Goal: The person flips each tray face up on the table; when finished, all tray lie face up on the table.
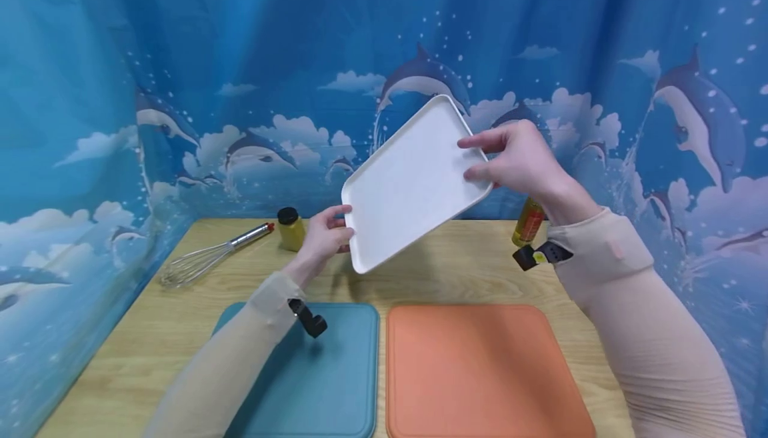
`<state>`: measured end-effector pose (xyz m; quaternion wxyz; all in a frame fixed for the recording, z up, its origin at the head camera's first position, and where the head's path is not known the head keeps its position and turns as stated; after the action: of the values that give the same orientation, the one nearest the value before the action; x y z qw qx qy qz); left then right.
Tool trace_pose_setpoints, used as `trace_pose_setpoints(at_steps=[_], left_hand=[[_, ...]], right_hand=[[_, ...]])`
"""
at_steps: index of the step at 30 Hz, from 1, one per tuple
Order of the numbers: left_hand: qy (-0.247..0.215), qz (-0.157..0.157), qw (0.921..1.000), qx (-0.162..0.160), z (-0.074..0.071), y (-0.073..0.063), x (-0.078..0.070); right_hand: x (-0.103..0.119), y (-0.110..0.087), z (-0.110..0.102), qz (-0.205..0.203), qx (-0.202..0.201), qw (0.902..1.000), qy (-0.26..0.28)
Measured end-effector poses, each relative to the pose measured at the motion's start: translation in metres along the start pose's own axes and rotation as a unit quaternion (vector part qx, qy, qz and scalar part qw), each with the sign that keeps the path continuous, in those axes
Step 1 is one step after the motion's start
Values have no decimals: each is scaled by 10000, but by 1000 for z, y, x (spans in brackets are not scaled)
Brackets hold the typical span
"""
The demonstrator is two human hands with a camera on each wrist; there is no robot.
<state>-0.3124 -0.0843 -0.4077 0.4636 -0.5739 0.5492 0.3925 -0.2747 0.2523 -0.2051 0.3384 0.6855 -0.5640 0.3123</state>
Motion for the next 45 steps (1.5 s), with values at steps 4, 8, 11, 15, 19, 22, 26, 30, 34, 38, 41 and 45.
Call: trace_pose_setpoints(at_steps=[4, 8, 11, 15, 19, 22, 26, 30, 34, 38, 41, 45], left_hand=[[422, 57, 9989, -178, -12, -1, -4], [840, 201, 9954, -412, -26, -4, -10], [1062, 324, 9924, -524, -35, -5, -13], [1338, 422, 9886, -555, -40, -4, -17], [1652, 381, 9839, -565, -41, -3, -17], [1902, 306, 9797, -552, -40, 0, -15], [2151, 154, 9750, -535, -37, 6, -9], [2527, -53, 9663, -486, -35, 11, 4], [2992, -280, 9532, -345, -33, 15, 16], [3262, -416, 9441, -227, -32, 21, 28], [3352, -478, 9407, -209, -33, 31, 42], [3397, -518, 9391, -87, -32, 51, 67]], right_hand=[[-23, -1, 5, 214, -24, 9996, 159], [-48, -1, 13, 318, -64, 9991, 286], [-67, -1, 21, 427, -24, 9984, 357], [-92, 2, 30, 600, -9, 9975, 364], [-115, 9, 41, 764, 82, 9967, 260], [-132, 13, 51, 941, 199, 9951, 211], [-152, 14, 65, 1202, 350, 9920, 151], [-170, 14, 79, 1465, 618, 9872, 108], [-182, 15, 92, 1524, 830, 9848, 46], [-190, 17, 102, 1432, 918, 9852, -198], [-196, 19, 107, 1442, 978, 9841, -345], [-203, 20, 111, 1572, 1054, 9812, -369]])
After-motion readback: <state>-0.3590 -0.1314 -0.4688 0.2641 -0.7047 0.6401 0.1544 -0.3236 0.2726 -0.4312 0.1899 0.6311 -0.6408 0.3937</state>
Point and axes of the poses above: each hand's wrist, its own y-axis towards the middle knuckle, its own z-axis out of the palm, x = y × z, the point moved 4 cm from there along y, towards the middle knuckle, and after that the axes turned 11 degrees about y, right-handed, at the moved point
